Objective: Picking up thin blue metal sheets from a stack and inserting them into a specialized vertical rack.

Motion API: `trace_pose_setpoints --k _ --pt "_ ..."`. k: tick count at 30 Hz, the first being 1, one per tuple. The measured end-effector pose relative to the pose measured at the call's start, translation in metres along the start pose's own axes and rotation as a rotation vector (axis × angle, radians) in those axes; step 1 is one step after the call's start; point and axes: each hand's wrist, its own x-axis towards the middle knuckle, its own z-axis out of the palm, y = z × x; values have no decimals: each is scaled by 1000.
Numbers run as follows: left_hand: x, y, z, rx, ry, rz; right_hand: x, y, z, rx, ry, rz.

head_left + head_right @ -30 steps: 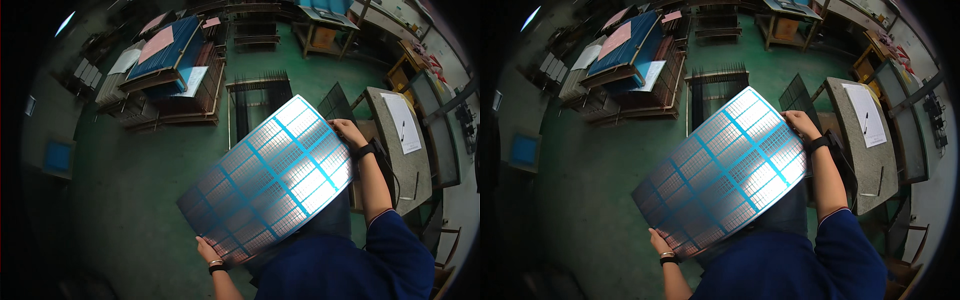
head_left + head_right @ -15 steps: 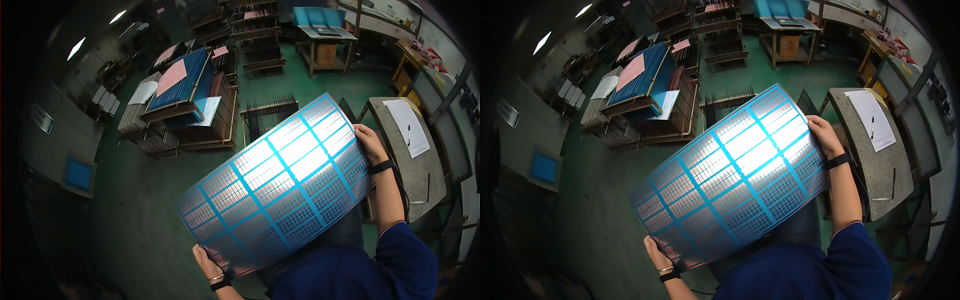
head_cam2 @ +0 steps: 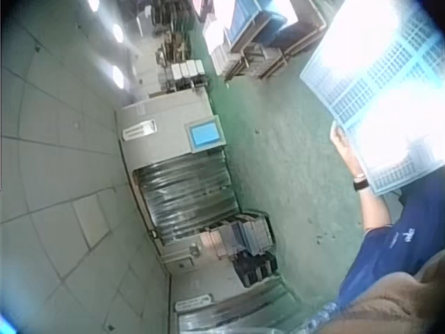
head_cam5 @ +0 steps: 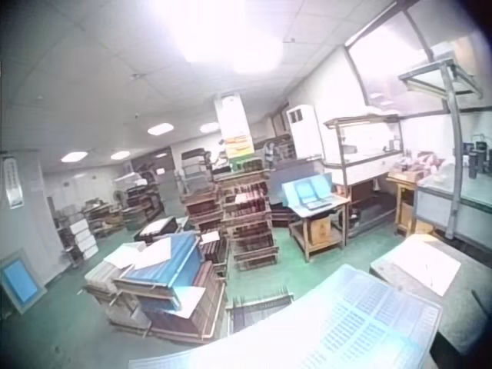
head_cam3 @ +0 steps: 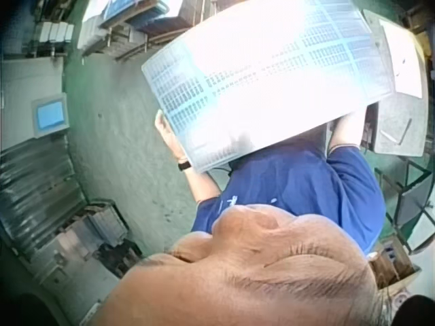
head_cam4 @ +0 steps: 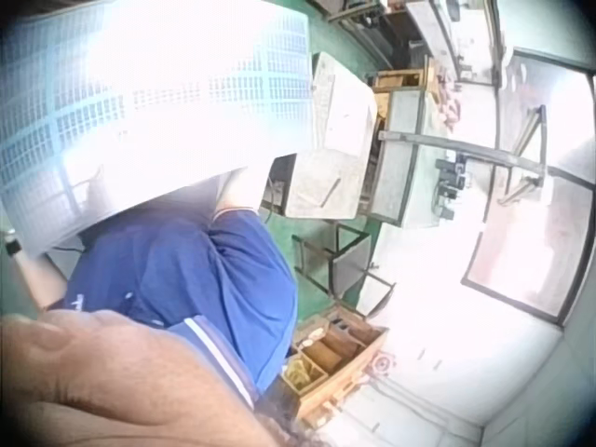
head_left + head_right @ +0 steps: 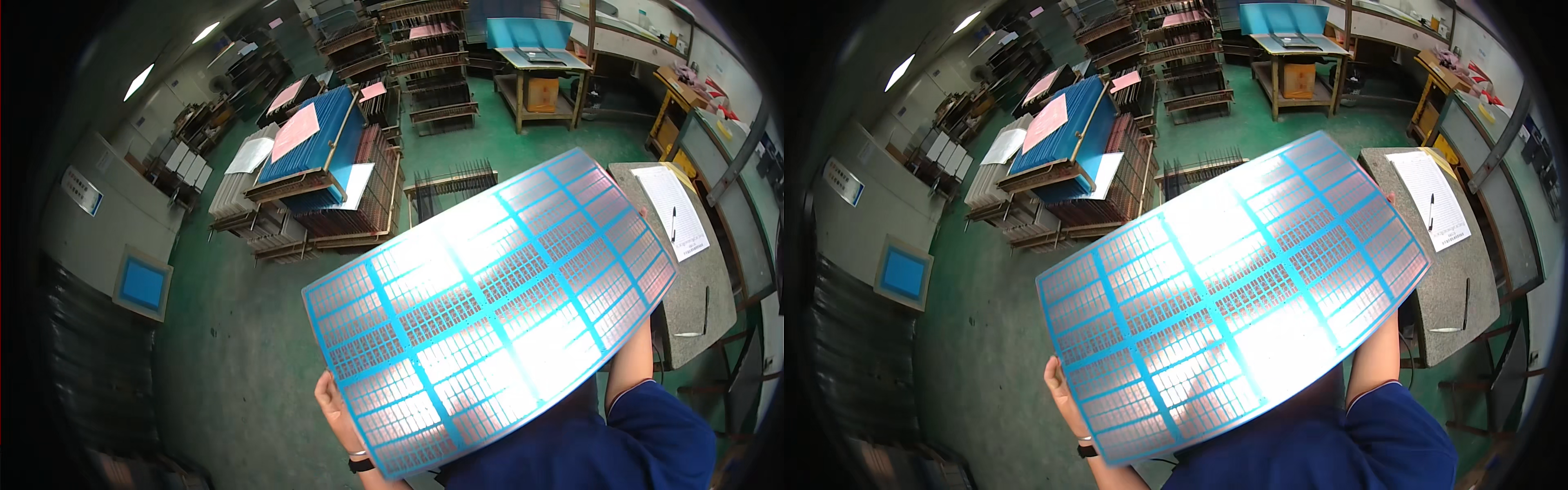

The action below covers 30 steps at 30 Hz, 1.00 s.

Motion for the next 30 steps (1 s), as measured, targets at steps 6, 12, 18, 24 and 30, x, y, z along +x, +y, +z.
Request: trace_pose_setpoints --k 6,12,18,24,30 --pt "-12 -10 -39 88 -13 -116 -10 4 5 64 -11 40" --pt "-20 -23 -60 97 6 -289 -18 5 16 65 4 75" --pt "-25 -32 -69 140 147 -282 -24 13 29 91 23 110" --pt "-27 -47 -110 274 203 -379 -30 20 38 116 37 145" --pt "-34 -48 -129 319 200 -372 -35 28 48 135 35 194"
